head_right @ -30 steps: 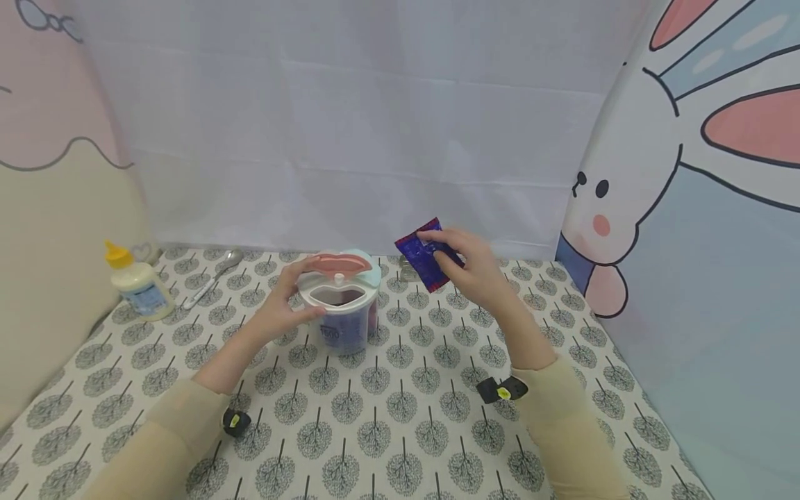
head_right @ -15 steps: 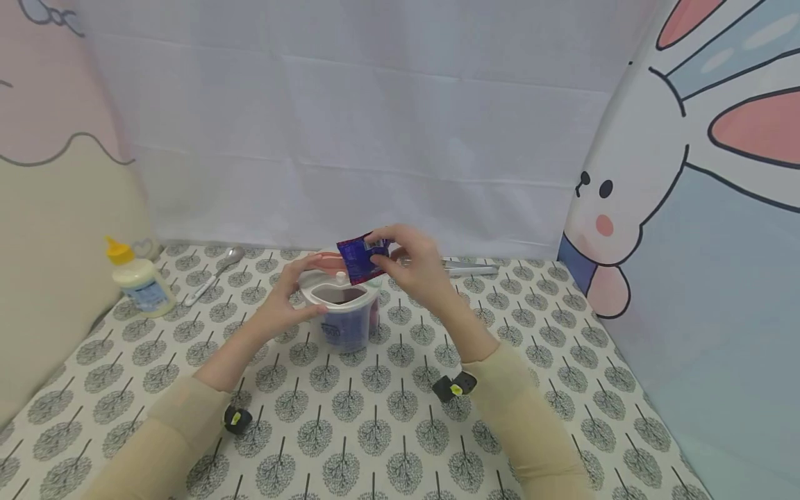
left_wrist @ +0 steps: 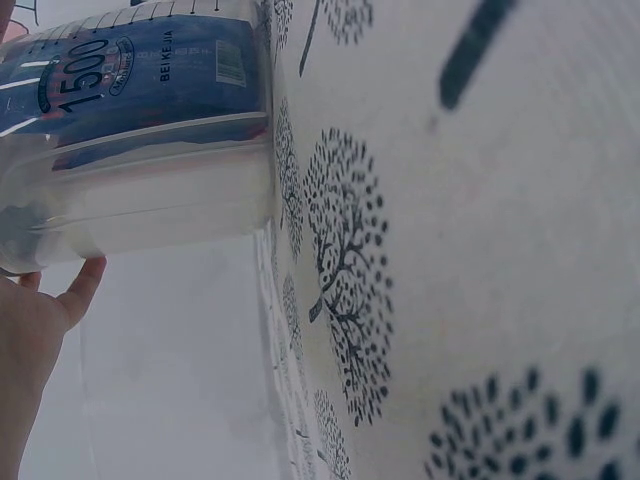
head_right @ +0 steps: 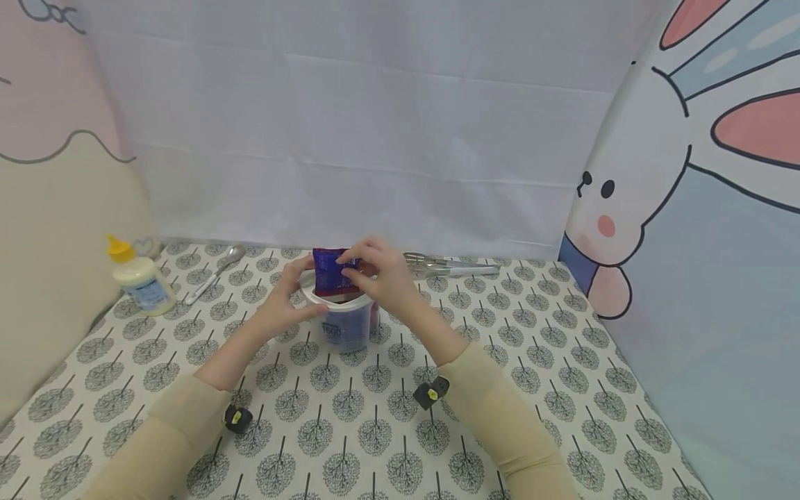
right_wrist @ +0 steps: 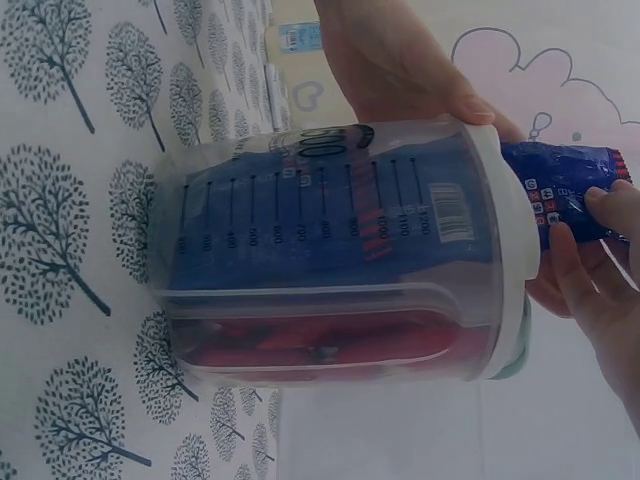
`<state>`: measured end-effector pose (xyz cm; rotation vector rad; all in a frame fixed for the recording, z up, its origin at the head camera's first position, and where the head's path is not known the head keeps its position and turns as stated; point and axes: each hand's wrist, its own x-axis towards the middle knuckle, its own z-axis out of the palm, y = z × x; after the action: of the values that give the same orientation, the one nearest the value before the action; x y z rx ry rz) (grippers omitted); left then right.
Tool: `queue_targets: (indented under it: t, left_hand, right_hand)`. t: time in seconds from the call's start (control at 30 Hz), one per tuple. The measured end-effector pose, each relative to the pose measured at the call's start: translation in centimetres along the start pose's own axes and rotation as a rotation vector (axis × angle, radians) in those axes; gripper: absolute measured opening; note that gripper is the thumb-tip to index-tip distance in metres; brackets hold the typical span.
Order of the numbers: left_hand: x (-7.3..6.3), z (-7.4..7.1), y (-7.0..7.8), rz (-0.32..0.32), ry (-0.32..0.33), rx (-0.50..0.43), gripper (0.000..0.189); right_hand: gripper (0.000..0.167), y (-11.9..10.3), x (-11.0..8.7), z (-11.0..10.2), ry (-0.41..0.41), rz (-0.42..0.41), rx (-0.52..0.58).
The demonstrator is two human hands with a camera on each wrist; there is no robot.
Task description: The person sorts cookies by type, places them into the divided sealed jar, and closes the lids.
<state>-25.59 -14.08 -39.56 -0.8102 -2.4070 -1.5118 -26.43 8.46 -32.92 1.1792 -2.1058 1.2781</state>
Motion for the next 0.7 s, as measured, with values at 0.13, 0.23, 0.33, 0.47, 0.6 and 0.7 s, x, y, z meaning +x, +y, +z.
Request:
queue_targets:
  t: [0.13, 0.23, 0.33, 0.47, 0.6, 0.7]
  left_hand:
    - [0.2, 0.3, -1.7, 0.015, 0.011, 0.011, 0.087]
    - [0.1, 0.2, -1.8, 0.02, 0.013, 0.015, 0.087]
    - [0.1, 0.2, -1.9, 0.021, 0.015, 0.02, 0.087]
    - [0.1, 0.2, -1.8, 0.001, 0.019, 0.03, 0.088]
    - [0.0, 0.2, -1.3, -0.028, 0.014, 0.03, 0.088]
    - [-0.1, 0.1, -0.8, -0.045, 0.006, 0.027, 0.089]
  right_hand:
    - [0.021, 1.6, -0.7, 0.4, -0.009, -0.06, -0.09]
    - [0.022, 1.9, -1.1, 0.3, -0.019, -0.116, -0.148]
    - [0.022, 2.2, -1.6, 0.2, -0.037, -0.151, -0.189]
    - [0.019, 2.5, -2.2, 0.1, -0.088, -0.173, -0.221]
    - [0.016, 2.9, -2.7, 0.3, -0.171, -0.212, -0.285]
    - [0.017, 2.9, -3.1, 0.4, -0.218, -0.231, -0.346]
